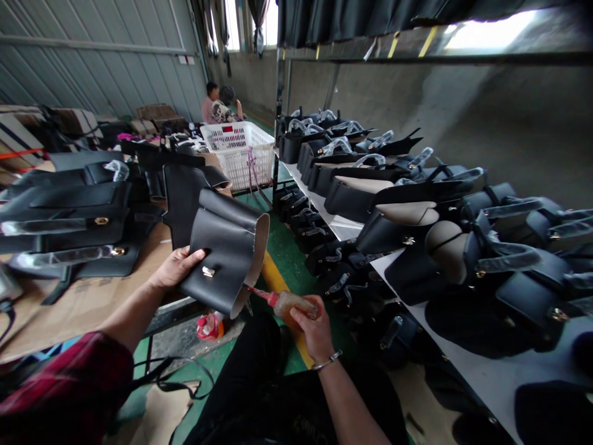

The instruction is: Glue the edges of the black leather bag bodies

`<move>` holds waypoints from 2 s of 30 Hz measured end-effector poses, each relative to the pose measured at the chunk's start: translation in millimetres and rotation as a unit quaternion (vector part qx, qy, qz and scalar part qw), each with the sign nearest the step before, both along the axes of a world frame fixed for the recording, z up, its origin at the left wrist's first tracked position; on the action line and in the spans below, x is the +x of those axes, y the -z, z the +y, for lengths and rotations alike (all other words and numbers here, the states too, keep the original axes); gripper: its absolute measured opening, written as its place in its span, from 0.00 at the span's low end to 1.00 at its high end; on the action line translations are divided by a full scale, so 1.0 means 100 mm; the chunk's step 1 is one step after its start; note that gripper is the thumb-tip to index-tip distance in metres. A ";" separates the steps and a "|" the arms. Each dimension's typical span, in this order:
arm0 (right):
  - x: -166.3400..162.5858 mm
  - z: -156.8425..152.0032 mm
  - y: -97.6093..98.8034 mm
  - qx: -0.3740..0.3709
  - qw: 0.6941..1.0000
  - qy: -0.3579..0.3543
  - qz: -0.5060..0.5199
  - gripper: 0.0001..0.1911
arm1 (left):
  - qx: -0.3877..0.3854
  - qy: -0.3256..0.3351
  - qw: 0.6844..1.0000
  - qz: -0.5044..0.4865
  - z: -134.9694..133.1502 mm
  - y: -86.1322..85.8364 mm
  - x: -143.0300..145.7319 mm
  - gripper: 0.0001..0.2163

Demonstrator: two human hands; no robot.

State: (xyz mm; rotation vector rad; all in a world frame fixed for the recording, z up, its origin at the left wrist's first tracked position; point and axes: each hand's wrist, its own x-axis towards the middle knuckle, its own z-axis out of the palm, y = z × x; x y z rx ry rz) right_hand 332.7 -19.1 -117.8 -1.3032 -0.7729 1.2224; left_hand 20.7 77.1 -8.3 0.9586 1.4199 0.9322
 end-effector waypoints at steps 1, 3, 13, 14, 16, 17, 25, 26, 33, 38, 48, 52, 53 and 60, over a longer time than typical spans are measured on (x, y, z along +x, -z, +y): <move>0.00 0.00 0.00 0.001 1.000 0.002 0.005 0.22 | 0.001 -0.001 1.000 0.000 0.01 -0.01 0.00 0.24; 0.00 0.01 -0.01 0.002 1.000 0.003 0.005 0.22 | -0.002 -0.007 1.000 -0.010 0.00 -0.02 0.02 0.25; 0.00 -0.08 -0.03 -0.003 1.000 0.000 -0.015 0.22 | 0.004 -0.032 0.998 -0.045 -0.07 0.07 0.01 0.22; 0.00 -0.09 -0.04 -0.006 1.000 0.008 -0.008 0.22 | 0.000 -0.031 0.999 -0.040 -0.07 0.07 0.00 0.24; 0.01 -0.09 -0.05 -0.012 1.000 0.020 0.000 0.22 | -0.010 -0.031 0.999 -0.032 -0.08 0.04 -0.01 0.26; 0.01 -0.09 -0.06 -0.016 1.000 0.026 0.002 0.22 | -0.012 -0.035 0.999 -0.029 -0.10 0.02 -0.01 0.27; -0.02 -0.04 -0.03 -0.019 0.999 0.013 -0.024 0.21 | -0.016 -0.035 0.999 0.031 -0.27 -0.15 -0.01 0.27; -0.02 -0.04 -0.02 -0.015 0.999 0.009 -0.028 0.21 | -0.015 -0.030 0.999 0.038 -0.28 -0.17 -0.01 0.27; -0.01 -0.04 -0.04 -0.016 0.998 0.043 -0.036 0.22 | -0.025 -0.005 0.999 0.029 -0.32 -0.13 -0.05 0.24; -0.03 -0.02 0.00 -0.005 0.999 0.009 -0.047 0.21 | -0.051 -0.033 0.998 -0.005 -0.36 -0.06 -0.14 0.22; -0.02 -0.02 -0.01 0.000 0.999 0.009 -0.034 0.21 | -0.085 -0.055 0.994 -0.033 -0.48 -0.07 -0.18 0.23; 0.00 -0.01 0.02 -0.001 0.998 0.011 -0.057 0.21 | -0.084 -0.048 0.995 -0.026 -0.52 -0.06 -0.19 0.22; 0.01 -0.01 0.01 -0.002 0.998 0.024 -0.065 0.21 | -0.085 -0.042 0.995 -0.023 -0.53 -0.05 -0.20 0.22; 0.02 0.01 -0.07 -0.013 0.999 0.046 -0.021 0.22 | -0.081 0.018 0.996 -0.018 -0.57 0.10 -0.39 0.19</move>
